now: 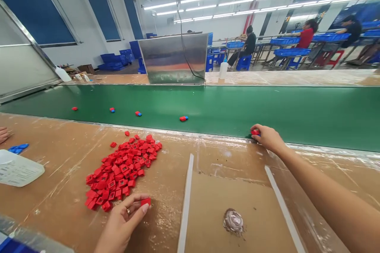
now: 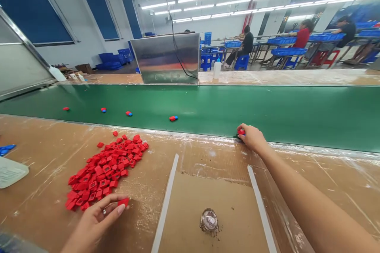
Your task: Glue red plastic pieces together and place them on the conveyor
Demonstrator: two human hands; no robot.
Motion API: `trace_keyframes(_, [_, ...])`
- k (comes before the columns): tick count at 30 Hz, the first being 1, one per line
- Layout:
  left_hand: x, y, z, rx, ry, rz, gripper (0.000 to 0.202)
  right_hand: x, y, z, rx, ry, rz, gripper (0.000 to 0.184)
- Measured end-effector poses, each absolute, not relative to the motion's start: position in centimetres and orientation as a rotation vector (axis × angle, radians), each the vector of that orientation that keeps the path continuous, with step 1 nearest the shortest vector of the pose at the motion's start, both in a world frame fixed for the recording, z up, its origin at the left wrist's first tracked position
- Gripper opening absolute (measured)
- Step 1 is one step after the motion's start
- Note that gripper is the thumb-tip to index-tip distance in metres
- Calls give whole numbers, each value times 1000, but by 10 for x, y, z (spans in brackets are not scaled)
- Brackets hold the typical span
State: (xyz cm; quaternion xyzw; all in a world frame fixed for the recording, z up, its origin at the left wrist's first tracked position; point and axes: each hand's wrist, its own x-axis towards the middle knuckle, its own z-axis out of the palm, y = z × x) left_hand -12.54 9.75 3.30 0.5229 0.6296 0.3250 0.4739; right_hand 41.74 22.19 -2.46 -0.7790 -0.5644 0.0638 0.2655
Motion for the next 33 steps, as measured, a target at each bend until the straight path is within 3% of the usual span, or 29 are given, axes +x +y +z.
trace_keyframes(9, [-71,82,35,777,954,897,24,372,79,5,-1857,-1312,438,45])
trace_keyframes(15, [-45,66,26,583,783,865,25,349,-41,-3,-1765,-962,723,63])
trace_keyframes(21, [-25,51,19,676,787,813,25,346,-94,-27,-1760,-812,760,64])
trace_keyframes(27, [-23,54,9,1062,987,817,33,330,-93,-20,-1750,-847,779,62])
trace_keyframes(33, [-35,53,15,1414,1204,836,22,309,-83,-8,-1612,-867,944,58])
